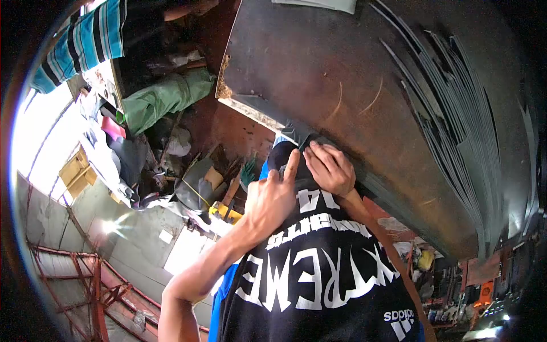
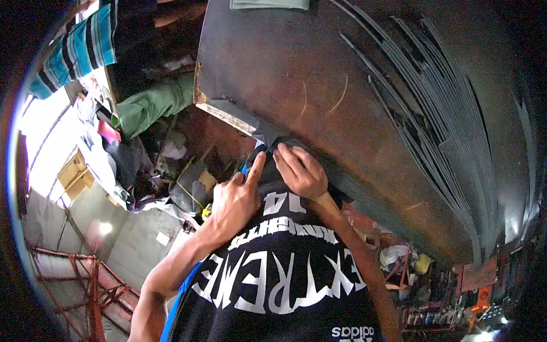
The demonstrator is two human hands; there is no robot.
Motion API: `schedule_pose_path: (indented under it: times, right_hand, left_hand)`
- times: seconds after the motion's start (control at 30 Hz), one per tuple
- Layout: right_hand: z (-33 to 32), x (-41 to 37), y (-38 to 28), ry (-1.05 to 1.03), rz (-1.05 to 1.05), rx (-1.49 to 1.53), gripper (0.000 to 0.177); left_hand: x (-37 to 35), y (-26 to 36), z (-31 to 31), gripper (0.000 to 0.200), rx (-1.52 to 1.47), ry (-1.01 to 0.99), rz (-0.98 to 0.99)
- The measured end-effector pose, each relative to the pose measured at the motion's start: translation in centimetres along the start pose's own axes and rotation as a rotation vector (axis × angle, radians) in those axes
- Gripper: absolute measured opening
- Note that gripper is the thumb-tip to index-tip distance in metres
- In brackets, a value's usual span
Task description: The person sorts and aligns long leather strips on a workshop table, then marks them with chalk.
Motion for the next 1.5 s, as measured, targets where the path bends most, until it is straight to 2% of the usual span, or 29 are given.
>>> schedule_pose_path:
  times: [0.17,0.23,0.3,0.37,0.57,0.67,0.77,0.83,1.0,1.1,1.17,1.23,1.5]
  right_hand:
    - [-0.1,0.3,0.2,-0.022,-0.008,-0.035,0.019]
    - [0.0,0.3,0.1,-0.015,0.009,-0.044,0.018]
    - [0.0,0.4,-0.1,-0.020,-0.012,-0.078,0.019]
    - [-0.2,0.5,-0.3,-0.030,-0.031,-0.097,0.021]
    - [0.0,0.6,-0.5,-0.035,-0.029,-0.139,0.023]
    - [0.0,0.6,-0.6,-0.017,-0.039,-0.186,0.022]
    - [0.1,0.6,-0.6,-0.018,-0.054,-0.202,0.023]
    - [0.2,0.5,-0.6,-0.016,-0.050,-0.215,0.024]
    - [0.0,0.7,-0.8,0.004,-0.044,-0.186,0.023]
    - [0.0,0.7,-0.7,-0.005,-0.046,-0.184,0.023]
    - [0.0,0.7,-0.6,-0.007,-0.047,-0.182,0.024]
    - [0.0,0.5,-0.6,-0.012,-0.046,-0.181,0.025]
    - [0.3,0.2,-0.3,-0.032,-0.029,-0.169,0.024]
  left_hand:
    - [-0.2,-1.8,2.8,0.080,-0.007,0.089,0.064]
    - [-0.4,-3.0,4.4,0.078,-0.084,0.212,0.122]
    - [0.1,-4.8,7.3,0.083,-0.121,0.189,0.182]
    - [0.8,-5.5,8.7,0.083,-0.276,0.377,0.335]
    - [1.3,-5.3,9.5,0.080,-0.361,0.515,0.347]
    - [1.9,-5.5,9.8,0.070,-0.428,0.532,0.334]
    - [2.8,-6.0,11.0,0.070,-0.472,0.628,0.417]
    - [2.5,-5.9,11.1,0.071,-0.448,0.612,0.377]
    - [-0.4,-4.5,5.4,0.079,-0.267,0.310,0.181]
    - [-1.2,-4.1,4.0,0.079,-0.216,0.234,0.129]
    - [-1.8,-4.2,3.4,0.081,-0.191,0.212,0.131]
    - [-2.4,-4.2,2.9,0.069,-0.176,0.210,0.110]
    - [-2.4,-3.4,1.8,0.067,-0.089,0.138,0.080]
Point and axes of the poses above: each hand's wrist, its own x-axis towards the middle knuckle, its own z-axis out of the palm, y = z × x, the point moved 4 cm from there along x, towards the middle knuckle, and after that the axes turned 12 degrees about -z, right-handed, at the moved point
